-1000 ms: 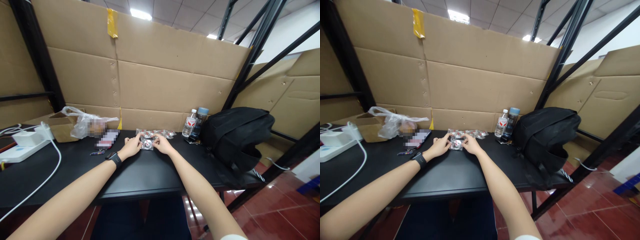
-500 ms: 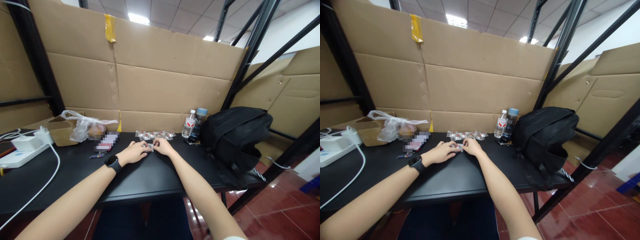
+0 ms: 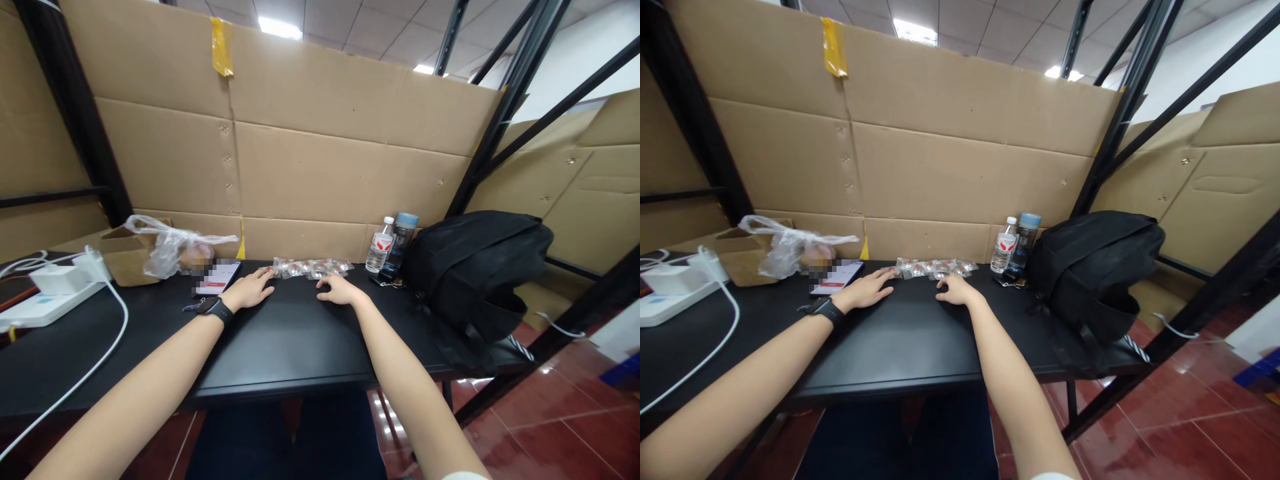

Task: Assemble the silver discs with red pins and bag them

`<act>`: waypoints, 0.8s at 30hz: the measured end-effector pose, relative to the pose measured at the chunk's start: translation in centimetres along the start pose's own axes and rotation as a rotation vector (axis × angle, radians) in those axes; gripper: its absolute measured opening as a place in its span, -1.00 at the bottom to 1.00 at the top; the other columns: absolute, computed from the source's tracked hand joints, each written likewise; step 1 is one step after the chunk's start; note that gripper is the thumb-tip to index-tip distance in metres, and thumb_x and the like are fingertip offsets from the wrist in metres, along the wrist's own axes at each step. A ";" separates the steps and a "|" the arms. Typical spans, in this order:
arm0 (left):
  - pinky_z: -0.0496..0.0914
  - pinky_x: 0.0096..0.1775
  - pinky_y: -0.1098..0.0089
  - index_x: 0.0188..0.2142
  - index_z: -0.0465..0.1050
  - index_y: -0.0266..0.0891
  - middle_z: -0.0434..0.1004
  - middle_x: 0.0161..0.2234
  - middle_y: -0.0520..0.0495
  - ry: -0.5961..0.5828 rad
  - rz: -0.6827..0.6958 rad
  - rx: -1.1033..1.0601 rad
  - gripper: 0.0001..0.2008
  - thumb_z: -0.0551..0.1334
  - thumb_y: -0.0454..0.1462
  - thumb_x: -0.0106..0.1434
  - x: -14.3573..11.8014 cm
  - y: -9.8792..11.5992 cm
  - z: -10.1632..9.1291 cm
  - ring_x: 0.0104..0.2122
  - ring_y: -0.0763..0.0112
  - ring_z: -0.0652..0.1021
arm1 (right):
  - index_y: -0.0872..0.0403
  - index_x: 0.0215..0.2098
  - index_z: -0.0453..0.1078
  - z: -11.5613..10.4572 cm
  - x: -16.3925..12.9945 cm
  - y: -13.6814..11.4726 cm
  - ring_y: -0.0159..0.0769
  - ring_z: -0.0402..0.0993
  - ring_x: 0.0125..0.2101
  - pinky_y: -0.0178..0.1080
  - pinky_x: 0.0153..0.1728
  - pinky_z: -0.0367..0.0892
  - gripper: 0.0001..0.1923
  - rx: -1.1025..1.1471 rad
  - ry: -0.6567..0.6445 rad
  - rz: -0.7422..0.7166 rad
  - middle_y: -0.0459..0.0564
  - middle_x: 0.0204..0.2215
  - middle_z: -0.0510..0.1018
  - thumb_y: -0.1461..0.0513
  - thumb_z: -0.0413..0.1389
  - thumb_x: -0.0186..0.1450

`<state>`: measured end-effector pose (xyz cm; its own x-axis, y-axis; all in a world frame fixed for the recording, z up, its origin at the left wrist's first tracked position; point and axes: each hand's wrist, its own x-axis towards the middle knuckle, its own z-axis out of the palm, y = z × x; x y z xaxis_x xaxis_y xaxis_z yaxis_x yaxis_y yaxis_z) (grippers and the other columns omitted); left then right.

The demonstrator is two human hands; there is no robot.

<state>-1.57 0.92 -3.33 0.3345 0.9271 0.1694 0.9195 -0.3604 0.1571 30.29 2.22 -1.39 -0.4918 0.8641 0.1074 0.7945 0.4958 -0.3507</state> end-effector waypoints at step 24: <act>0.09 0.33 0.04 0.37 0.18 -0.27 0.07 0.41 -0.30 -0.133 0.164 -0.036 -0.33 -0.05 0.05 0.42 -0.2 4.1 1.1 0.39 0.01 0.15 | 0.01 0.44 0.03 -0.2 -0.4 0.0 0.15 -0.12 0.43 0.28 0.30 -0.05 -0.20 -0.067 -0.123 0.309 0.22 0.47 -0.09 -0.08 0.10 0.35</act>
<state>2.33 -0.65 -3.81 0.5052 0.8605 0.0659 0.8435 -0.5085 0.1733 30.52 1.86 -1.27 -0.2599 0.9594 -0.1093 0.9324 0.2199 -0.2869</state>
